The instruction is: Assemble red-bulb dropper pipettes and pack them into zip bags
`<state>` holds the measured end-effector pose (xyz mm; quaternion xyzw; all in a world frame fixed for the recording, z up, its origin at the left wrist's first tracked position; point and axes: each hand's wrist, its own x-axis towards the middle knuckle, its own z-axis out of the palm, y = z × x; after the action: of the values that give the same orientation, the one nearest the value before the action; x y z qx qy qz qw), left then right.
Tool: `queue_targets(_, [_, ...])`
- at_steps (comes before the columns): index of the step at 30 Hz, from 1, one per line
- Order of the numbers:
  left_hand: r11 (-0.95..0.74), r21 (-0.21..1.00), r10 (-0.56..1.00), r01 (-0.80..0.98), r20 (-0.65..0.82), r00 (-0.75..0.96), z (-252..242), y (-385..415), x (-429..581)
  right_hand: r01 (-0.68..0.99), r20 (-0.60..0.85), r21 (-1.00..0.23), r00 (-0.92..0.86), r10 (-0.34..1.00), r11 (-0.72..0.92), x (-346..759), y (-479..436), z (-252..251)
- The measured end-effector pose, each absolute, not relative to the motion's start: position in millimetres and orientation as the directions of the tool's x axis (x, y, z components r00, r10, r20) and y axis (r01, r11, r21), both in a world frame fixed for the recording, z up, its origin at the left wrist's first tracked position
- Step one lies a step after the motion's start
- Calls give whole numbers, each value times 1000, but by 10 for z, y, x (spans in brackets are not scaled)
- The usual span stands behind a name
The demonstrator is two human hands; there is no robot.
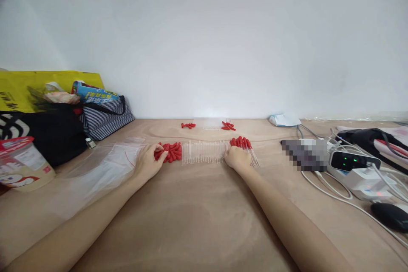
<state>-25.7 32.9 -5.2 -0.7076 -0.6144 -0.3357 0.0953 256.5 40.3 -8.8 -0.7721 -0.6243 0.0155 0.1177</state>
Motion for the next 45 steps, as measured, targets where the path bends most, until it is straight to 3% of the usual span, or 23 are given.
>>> queue_targets(6, [-260, 376, 841, 889, 541, 17, -94, 404, -366, 970, 242, -213, 169, 956, -118, 2490, 300, -97])
queue_targets(11, [-378, 417, 743, 827, 669, 2, -25, 267, -222, 868, 426, -365, -164, 890, 335, 2464, 148, -271])
queue_targets(14, [-565, 473, 763, 676, 612, 209, -57, 116, -58, 784, 484, -355, -311, 818, 509, 2457, 25, -360])
queue_targets(18, [-676, 468, 736, 569, 444, 511, -118, -57, 133, 735, 472, -219, -496, 729, 642, 2436, -124, -352])
queue_targets(22, [-710, 382, 704, 591, 381, 599, -116, -104, 194, 738, 445, -140, -548, 708, 660, 2399, -171, -279])
queue_targets(28, [-699, 357, 715, 620, 380, 587, -133, -77, 245, 743, 444, -146, -542, 714, 654, 2347, -158, -255])
queue_targets(36, [-631, 469, 776, 619, 404, 485, -140, -101, 265, 718, 491, -189, -522, 698, 670, 2349, -159, -292])
queue_targets(45, [-647, 514, 762, 562, 420, 493, -138, -84, 277, 694, 488, -216, -532, 692, 687, 2333, -180, -285])
